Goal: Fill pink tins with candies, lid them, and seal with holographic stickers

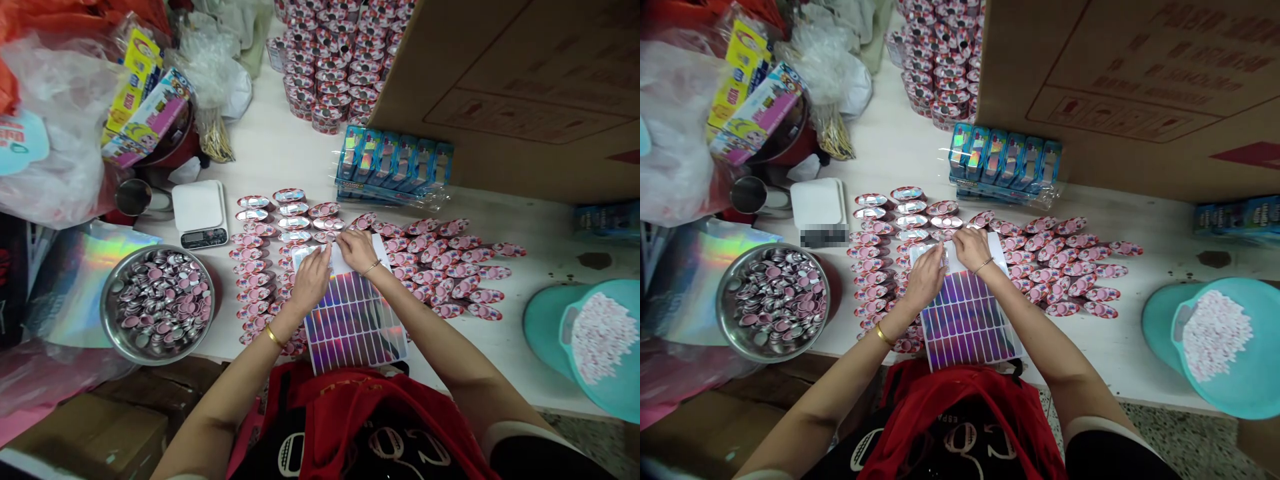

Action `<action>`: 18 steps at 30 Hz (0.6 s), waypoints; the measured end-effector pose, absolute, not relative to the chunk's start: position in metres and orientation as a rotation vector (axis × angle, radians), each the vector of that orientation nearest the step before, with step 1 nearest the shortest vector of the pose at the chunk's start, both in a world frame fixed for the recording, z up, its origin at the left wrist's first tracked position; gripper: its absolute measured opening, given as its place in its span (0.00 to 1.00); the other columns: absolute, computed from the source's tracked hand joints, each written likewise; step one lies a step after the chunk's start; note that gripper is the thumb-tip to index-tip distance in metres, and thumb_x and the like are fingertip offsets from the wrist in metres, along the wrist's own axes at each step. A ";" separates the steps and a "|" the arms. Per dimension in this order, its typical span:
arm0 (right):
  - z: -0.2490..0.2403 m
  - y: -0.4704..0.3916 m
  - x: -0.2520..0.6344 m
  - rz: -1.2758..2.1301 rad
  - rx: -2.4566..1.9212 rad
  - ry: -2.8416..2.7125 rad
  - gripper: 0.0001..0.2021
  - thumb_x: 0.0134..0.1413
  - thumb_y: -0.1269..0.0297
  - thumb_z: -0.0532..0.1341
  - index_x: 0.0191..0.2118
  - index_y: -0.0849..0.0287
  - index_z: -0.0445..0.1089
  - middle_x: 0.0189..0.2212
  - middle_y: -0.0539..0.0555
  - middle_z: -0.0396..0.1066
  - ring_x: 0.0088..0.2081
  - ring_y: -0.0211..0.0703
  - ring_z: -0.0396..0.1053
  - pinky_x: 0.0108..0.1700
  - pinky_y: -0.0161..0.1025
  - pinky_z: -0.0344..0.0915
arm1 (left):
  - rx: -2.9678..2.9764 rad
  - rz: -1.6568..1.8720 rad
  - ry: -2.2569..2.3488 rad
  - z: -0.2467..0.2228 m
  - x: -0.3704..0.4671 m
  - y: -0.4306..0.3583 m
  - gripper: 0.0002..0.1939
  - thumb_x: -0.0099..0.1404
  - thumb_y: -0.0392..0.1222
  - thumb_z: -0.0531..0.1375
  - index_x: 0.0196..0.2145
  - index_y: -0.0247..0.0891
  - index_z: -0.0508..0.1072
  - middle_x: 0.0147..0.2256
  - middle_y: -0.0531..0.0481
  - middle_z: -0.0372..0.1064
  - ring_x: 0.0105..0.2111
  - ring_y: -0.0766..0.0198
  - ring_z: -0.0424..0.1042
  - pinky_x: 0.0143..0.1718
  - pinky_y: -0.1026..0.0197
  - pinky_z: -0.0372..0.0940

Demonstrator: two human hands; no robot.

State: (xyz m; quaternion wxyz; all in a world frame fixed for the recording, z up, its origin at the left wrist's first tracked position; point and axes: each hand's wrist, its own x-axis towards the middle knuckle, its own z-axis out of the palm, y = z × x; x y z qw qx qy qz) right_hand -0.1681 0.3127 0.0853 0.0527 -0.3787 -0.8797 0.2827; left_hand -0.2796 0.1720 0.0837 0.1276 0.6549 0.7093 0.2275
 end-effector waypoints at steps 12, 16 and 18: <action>0.095 0.286 -0.168 0.977 -1.059 -2.247 0.21 0.64 0.49 0.48 0.47 0.58 0.70 0.48 0.61 0.68 0.51 0.52 0.61 0.54 0.49 0.55 | 0.479 1.797 1.838 0.143 -0.299 0.163 0.37 0.58 0.40 0.66 0.62 0.46 0.56 0.32 0.55 0.64 0.32 0.70 0.67 0.37 0.67 0.63; 0.113 0.249 -0.194 1.531 -1.072 -1.922 0.22 0.61 0.43 0.51 0.37 0.57 0.69 0.34 0.54 0.70 0.39 0.46 0.65 0.46 0.44 0.61 | 0.322 1.849 1.772 0.149 -0.317 0.160 0.38 0.56 0.40 0.68 0.61 0.46 0.57 0.31 0.56 0.64 0.30 0.72 0.66 0.34 0.69 0.63; 0.116 0.234 -0.211 1.738 -1.092 -1.768 0.20 0.58 0.44 0.54 0.30 0.57 0.66 0.26 0.50 0.65 0.31 0.41 0.62 0.39 0.40 0.61 | 0.301 1.829 1.814 0.145 -0.327 0.153 0.38 0.55 0.41 0.68 0.60 0.46 0.58 0.31 0.56 0.64 0.29 0.72 0.66 0.33 0.69 0.63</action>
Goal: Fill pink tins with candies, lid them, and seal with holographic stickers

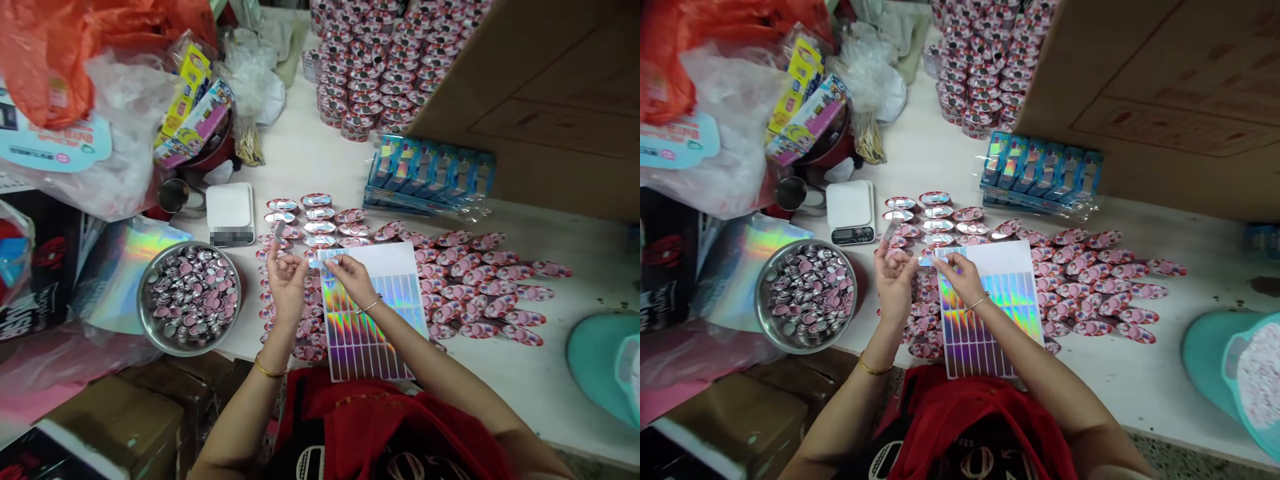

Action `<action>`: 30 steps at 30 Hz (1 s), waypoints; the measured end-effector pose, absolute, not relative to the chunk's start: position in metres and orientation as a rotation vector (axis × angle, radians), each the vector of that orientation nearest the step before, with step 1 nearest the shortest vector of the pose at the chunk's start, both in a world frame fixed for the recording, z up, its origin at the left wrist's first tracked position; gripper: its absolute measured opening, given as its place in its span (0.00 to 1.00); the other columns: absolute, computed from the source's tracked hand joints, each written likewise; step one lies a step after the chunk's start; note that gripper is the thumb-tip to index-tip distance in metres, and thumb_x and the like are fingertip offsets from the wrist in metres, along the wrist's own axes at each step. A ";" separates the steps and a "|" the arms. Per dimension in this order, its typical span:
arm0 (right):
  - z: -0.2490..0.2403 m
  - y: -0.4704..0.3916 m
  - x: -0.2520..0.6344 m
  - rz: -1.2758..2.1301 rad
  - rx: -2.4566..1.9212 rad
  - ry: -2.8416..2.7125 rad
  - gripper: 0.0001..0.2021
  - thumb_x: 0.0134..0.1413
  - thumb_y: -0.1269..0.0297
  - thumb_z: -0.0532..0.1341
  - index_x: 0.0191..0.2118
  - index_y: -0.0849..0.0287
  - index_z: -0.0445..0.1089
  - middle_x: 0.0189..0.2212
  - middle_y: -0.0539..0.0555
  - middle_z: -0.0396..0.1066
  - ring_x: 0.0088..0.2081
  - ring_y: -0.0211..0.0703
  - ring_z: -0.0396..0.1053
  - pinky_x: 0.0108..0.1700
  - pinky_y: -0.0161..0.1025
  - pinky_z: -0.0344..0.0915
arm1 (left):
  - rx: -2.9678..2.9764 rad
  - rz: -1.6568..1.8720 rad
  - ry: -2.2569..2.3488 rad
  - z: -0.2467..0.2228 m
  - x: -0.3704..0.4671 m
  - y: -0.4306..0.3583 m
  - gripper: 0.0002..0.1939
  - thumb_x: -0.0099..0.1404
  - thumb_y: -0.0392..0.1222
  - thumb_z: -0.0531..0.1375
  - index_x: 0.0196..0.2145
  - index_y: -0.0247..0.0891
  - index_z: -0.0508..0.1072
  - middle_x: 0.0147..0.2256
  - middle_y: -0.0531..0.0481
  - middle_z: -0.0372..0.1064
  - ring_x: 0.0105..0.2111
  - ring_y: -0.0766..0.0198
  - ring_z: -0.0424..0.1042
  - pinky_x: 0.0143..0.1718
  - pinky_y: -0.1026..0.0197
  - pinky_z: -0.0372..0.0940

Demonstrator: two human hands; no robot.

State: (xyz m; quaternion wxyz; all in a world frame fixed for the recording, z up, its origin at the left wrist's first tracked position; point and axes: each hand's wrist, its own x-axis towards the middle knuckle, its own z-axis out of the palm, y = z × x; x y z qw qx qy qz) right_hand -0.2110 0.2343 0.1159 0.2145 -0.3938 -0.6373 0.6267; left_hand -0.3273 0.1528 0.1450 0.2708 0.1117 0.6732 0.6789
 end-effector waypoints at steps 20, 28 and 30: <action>0.078 0.241 -0.340 0.746 -1.233 -2.508 0.10 0.61 0.63 0.53 0.32 0.57 0.70 0.36 0.58 0.70 0.44 0.52 0.60 0.48 0.48 0.49 | 0.896 1.351 2.374 0.057 -0.463 0.167 0.35 0.60 0.38 0.59 0.64 0.39 0.53 0.31 0.52 0.69 0.32 0.65 0.69 0.45 0.57 0.63; 0.072 0.238 -0.344 0.756 -1.319 -2.498 0.08 0.60 0.64 0.52 0.37 0.58 0.68 0.38 0.60 0.69 0.45 0.54 0.60 0.49 0.49 0.50 | 1.029 1.145 2.472 0.055 -0.465 0.170 0.33 0.60 0.36 0.58 0.62 0.41 0.55 0.34 0.50 0.71 0.35 0.61 0.69 0.49 0.49 0.57; 0.070 0.238 -0.343 0.784 -1.358 -2.457 0.09 0.58 0.66 0.53 0.41 0.59 0.67 0.39 0.61 0.69 0.45 0.54 0.61 0.49 0.49 0.51 | 1.058 1.096 2.502 0.054 -0.466 0.172 0.33 0.60 0.35 0.57 0.62 0.41 0.55 0.36 0.47 0.70 0.38 0.58 0.68 0.48 0.49 0.57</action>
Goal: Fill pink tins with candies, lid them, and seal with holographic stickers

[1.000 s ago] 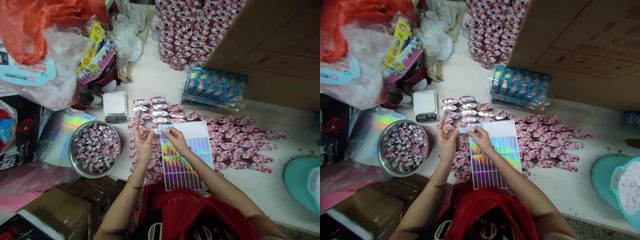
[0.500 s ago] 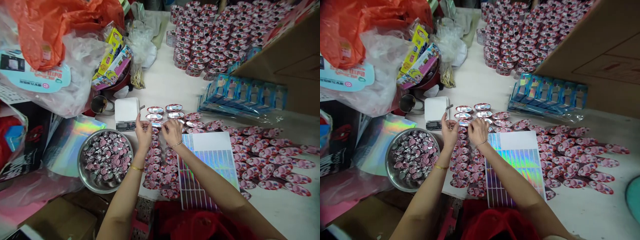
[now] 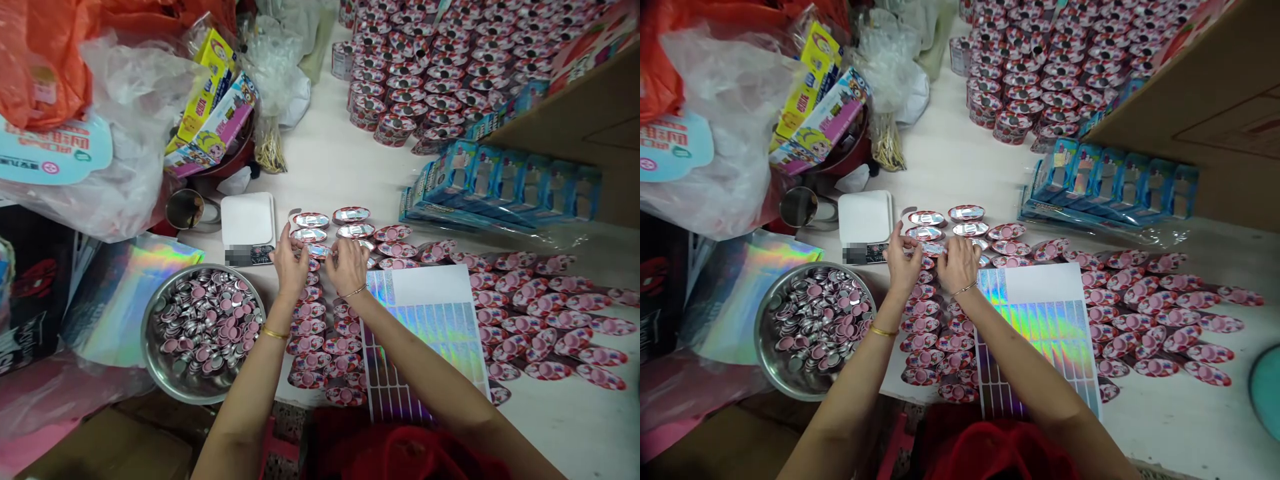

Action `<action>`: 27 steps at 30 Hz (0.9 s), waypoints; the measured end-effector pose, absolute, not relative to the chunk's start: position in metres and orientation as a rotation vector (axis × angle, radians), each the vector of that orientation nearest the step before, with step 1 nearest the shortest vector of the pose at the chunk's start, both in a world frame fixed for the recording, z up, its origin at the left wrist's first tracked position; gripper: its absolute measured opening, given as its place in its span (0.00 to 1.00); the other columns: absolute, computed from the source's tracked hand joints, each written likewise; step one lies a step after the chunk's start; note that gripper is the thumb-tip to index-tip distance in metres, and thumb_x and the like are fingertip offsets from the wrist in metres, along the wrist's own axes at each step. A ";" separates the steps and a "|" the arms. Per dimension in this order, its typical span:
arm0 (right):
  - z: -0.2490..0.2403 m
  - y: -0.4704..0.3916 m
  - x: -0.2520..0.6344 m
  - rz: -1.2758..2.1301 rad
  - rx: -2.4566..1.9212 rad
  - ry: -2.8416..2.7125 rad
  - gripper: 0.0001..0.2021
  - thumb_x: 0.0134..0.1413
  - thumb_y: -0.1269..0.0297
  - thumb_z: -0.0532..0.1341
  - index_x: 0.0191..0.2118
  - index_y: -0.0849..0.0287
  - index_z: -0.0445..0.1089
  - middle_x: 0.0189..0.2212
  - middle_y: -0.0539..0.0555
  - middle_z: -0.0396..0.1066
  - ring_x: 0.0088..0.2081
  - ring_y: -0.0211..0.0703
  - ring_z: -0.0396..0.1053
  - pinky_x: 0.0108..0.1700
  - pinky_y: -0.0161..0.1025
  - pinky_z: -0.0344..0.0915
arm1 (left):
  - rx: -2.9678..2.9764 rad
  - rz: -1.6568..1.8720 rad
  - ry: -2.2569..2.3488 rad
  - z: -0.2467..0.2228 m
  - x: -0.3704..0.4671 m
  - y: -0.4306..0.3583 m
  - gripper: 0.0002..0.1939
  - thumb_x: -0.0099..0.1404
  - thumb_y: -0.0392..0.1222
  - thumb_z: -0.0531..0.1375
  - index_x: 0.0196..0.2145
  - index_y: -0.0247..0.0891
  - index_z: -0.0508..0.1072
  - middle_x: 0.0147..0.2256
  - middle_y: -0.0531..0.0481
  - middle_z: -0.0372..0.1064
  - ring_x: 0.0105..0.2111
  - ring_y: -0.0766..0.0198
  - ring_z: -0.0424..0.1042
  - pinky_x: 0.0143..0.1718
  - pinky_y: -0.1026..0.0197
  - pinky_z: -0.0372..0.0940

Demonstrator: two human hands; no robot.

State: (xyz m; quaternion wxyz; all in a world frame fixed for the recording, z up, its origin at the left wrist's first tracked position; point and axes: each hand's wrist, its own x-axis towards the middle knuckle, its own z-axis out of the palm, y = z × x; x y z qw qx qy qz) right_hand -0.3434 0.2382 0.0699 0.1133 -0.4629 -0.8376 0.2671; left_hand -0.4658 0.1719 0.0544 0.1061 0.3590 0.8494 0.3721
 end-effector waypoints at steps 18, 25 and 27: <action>0.083 0.208 -0.346 1.799 -1.194 -1.619 0.18 0.57 0.46 0.56 0.29 0.56 0.65 0.24 0.49 0.65 0.27 0.39 0.61 0.32 0.37 0.61 | 0.489 1.451 2.056 0.112 -0.477 0.131 0.07 0.56 0.43 0.62 0.28 0.38 0.68 0.29 0.53 0.63 0.30 0.67 0.63 0.34 0.64 0.61; 0.083 0.213 -0.349 0.966 -1.233 -2.364 0.13 0.65 0.58 0.52 0.31 0.56 0.67 0.32 0.56 0.70 0.39 0.48 0.63 0.44 0.44 0.54 | 0.937 1.114 2.531 0.087 -0.480 0.133 0.05 0.58 0.38 0.60 0.25 0.39 0.68 0.31 0.51 0.64 0.36 0.61 0.66 0.46 0.56 0.61; 0.080 0.214 -0.351 0.841 -1.204 -2.482 0.13 0.66 0.59 0.51 0.33 0.56 0.68 0.34 0.57 0.71 0.41 0.49 0.63 0.44 0.45 0.52 | 0.985 1.007 2.595 0.082 -0.479 0.133 0.04 0.58 0.37 0.59 0.26 0.39 0.68 0.32 0.50 0.64 0.38 0.59 0.66 0.46 0.55 0.61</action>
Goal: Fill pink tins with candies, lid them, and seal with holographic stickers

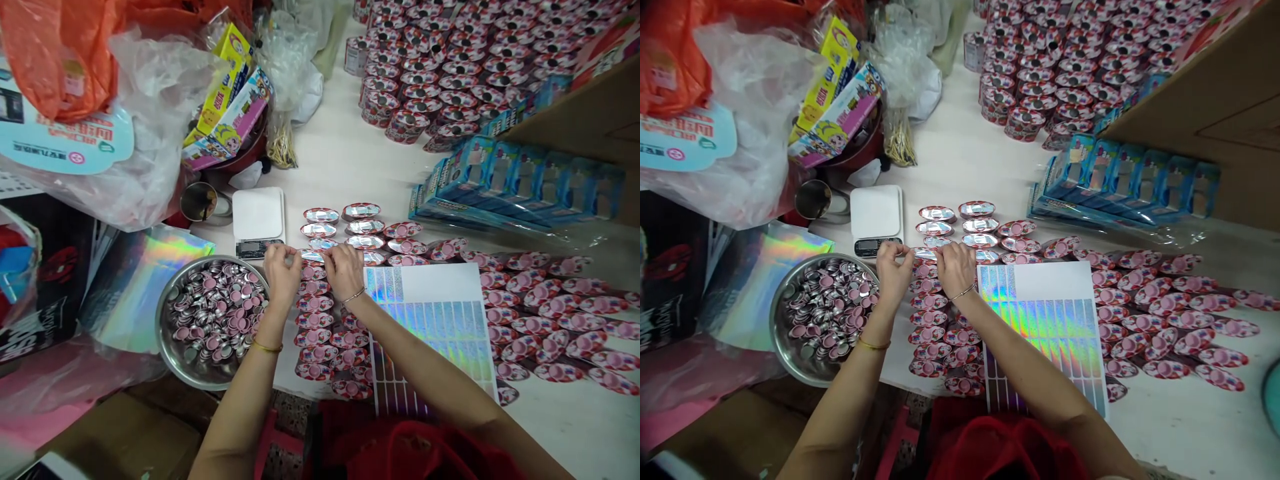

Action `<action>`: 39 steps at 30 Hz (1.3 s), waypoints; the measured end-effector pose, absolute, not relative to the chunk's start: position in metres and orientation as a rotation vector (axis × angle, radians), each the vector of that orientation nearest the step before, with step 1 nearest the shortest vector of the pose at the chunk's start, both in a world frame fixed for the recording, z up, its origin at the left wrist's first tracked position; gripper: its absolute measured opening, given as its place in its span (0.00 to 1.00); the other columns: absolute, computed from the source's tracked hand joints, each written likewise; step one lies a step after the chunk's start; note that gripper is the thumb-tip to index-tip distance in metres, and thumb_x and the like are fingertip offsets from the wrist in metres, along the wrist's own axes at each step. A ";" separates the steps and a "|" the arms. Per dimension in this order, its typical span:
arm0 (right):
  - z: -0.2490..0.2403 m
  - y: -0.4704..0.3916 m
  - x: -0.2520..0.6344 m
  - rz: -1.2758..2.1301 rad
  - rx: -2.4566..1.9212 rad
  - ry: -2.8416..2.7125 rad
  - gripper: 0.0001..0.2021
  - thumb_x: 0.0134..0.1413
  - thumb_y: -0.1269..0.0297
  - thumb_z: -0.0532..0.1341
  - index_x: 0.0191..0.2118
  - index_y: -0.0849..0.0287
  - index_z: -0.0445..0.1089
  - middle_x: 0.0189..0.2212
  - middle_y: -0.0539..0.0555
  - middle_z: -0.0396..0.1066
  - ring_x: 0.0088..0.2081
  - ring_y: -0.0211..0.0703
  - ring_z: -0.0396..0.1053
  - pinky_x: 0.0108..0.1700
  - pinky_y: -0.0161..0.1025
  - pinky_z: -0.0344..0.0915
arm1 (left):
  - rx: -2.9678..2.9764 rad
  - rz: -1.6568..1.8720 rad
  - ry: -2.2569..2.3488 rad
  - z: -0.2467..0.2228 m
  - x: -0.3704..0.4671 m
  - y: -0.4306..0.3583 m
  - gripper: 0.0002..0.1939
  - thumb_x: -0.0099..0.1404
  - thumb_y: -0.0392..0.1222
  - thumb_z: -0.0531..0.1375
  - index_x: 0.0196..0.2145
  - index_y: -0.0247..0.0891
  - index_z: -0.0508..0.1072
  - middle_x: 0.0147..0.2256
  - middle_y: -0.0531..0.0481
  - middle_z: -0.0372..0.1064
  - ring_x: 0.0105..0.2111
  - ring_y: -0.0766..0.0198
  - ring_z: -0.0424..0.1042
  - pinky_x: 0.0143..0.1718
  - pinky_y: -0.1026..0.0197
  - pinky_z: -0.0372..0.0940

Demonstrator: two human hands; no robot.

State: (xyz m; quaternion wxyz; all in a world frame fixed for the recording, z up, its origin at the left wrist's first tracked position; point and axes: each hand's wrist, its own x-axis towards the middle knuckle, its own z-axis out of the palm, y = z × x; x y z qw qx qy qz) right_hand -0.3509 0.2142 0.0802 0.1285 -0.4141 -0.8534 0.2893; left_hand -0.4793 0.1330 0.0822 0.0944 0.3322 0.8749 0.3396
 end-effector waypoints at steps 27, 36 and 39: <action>0.089 0.287 -0.192 0.581 -1.092 -2.474 0.11 0.63 0.62 0.53 0.45 0.56 0.71 0.47 0.59 0.68 0.50 0.52 0.61 0.50 0.47 0.55 | 1.685 0.537 2.253 0.077 -0.346 0.184 0.09 0.66 0.44 0.57 0.41 0.39 0.71 0.55 0.41 0.64 0.57 0.50 0.58 0.53 0.49 0.54; 0.102 0.295 -0.187 0.780 -0.925 -2.712 0.15 0.67 0.62 0.48 0.36 0.59 0.71 0.36 0.57 0.73 0.41 0.47 0.63 0.45 0.44 0.50 | 1.872 0.603 2.163 0.099 -0.345 0.190 0.12 0.68 0.44 0.54 0.47 0.42 0.71 0.50 0.44 0.70 0.52 0.54 0.64 0.50 0.51 0.53; 0.104 0.298 -0.189 0.823 -0.949 -2.715 0.15 0.67 0.63 0.48 0.35 0.59 0.70 0.37 0.57 0.73 0.41 0.47 0.64 0.44 0.43 0.49 | 1.989 0.577 2.163 0.102 -0.332 0.194 0.13 0.68 0.40 0.53 0.48 0.43 0.73 0.51 0.44 0.71 0.52 0.54 0.65 0.49 0.51 0.54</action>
